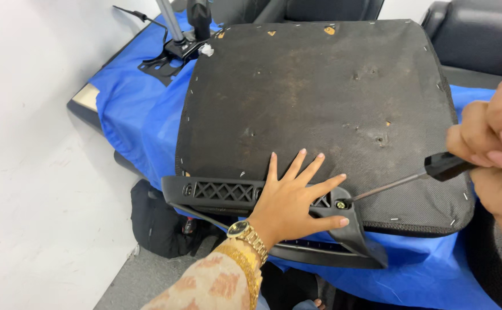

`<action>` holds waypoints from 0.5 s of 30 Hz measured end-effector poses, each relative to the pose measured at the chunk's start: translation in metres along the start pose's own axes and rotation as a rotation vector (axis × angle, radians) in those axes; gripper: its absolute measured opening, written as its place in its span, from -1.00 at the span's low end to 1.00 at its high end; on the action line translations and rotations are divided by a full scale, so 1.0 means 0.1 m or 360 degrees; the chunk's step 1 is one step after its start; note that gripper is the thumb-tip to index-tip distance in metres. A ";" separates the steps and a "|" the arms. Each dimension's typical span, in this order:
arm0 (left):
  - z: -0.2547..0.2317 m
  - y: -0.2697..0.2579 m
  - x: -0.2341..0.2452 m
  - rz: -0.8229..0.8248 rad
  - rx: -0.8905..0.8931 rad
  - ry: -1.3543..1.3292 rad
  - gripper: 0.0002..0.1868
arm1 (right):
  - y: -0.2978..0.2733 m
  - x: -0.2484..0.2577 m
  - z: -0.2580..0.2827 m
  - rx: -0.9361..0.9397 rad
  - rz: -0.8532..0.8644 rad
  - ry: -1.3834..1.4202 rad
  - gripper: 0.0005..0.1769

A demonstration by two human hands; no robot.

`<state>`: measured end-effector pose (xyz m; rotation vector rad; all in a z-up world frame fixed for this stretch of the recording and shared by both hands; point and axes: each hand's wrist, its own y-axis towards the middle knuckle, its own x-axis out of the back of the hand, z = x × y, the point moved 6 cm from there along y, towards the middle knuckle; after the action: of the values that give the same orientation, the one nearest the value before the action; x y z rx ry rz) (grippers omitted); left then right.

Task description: The person attaches black plastic armrests to a chair seat using a screwdriver and screws. They align each armrest, insert screws, and tighten them while the chair base with wheels remains nearby.

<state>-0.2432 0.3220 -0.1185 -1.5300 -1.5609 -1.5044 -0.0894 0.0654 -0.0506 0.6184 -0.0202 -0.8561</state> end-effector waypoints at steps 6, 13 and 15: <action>0.05 -0.02 -0.10 -0.0019 0.0006 0.0048 -0.15 | 0.18 -0.39 0.03 -0.0039 0.0089 -0.0053 -0.75; 0.06 -0.01 -0.13 -0.0002 0.0008 0.0031 -0.18 | 0.14 -0.67 0.07 -0.0076 -0.0110 0.0119 -0.68; 0.07 -0.01 -0.15 -0.0005 0.0012 0.0012 -0.21 | 0.22 -0.85 0.16 -0.0087 -0.0108 0.0118 -0.63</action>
<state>-0.2381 0.3230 -0.1342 -1.5167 -1.5636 -1.5026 -0.1346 0.1293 -0.0069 0.6016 0.0917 -0.8961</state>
